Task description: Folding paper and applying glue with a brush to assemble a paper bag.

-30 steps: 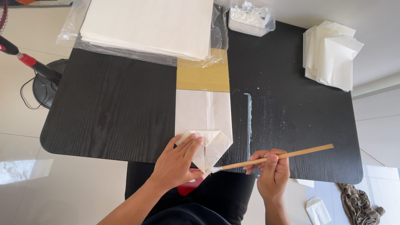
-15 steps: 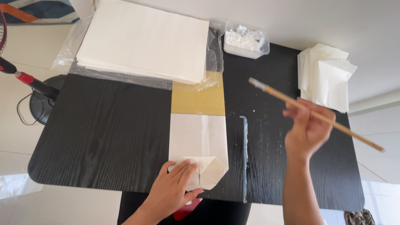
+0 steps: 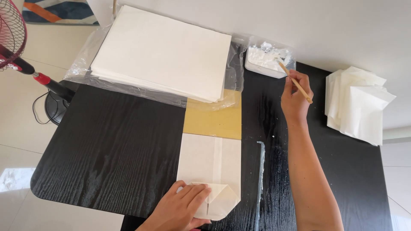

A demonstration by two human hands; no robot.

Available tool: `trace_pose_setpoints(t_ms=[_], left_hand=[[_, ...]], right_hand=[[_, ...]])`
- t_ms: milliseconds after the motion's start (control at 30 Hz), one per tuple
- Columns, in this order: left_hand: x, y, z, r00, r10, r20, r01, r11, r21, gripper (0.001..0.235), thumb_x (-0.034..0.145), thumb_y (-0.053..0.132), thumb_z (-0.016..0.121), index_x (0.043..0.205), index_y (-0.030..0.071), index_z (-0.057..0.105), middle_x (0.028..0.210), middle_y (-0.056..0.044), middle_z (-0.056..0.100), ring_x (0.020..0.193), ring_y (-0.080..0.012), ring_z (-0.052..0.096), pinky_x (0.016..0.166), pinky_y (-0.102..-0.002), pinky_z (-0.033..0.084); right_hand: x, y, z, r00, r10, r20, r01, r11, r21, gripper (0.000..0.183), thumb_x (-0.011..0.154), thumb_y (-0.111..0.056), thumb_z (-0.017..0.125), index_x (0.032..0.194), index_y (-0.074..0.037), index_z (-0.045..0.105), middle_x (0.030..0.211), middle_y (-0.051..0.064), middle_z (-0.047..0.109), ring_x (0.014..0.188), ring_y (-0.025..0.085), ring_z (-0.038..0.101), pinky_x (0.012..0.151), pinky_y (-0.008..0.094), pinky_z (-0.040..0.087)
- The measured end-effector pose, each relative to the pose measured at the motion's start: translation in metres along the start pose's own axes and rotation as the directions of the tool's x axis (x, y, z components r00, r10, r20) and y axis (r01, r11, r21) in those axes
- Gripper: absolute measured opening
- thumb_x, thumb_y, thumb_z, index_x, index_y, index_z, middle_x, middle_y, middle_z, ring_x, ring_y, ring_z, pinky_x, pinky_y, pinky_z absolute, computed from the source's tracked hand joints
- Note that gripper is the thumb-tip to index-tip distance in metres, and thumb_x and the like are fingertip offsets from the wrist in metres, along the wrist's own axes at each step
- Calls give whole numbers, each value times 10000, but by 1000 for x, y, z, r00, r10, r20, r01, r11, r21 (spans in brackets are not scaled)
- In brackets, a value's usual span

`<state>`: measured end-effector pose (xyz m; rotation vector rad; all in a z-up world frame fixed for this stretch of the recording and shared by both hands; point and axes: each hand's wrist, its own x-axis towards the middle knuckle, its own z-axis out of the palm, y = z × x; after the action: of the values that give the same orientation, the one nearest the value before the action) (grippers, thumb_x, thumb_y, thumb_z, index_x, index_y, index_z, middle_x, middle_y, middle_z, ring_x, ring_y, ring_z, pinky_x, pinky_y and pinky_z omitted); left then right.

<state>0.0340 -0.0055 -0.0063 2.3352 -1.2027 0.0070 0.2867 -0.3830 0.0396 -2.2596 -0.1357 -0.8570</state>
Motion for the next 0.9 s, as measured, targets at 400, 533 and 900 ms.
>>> trace_pose_setpoints(t_ms=[400,533,900], left_hand=[[12,5,-9,993,-121,-1,120,988,-96,750,974,557,676,1427,-15,499,1420,-184,580,1240,-334,560,1049,-502,390],[23,12,-15,965,-260,37,263,957,-119,842,840,431,870,1437,5,455,1476,-200,503,1306,-370,498,1054,-485,402],[41,6,-4,940,-340,-3,339,938,64,736,867,477,811,1405,81,502,1229,-108,640,1073,-309,593,893,-451,475]], right_hand=[[-11,-21,-17,930,328,168,-305,941,-148,598,946,-167,765,1420,-75,413,1412,148,467,1212,242,521,825,317,581],[-26,-99,-47,741,622,251,-560,780,-278,614,960,-330,701,1429,-102,377,1450,69,368,1297,209,466,952,345,526],[-142,-228,-97,543,625,561,-585,761,-281,586,862,-301,727,1400,-245,500,1506,49,454,1386,267,520,1150,437,424]])
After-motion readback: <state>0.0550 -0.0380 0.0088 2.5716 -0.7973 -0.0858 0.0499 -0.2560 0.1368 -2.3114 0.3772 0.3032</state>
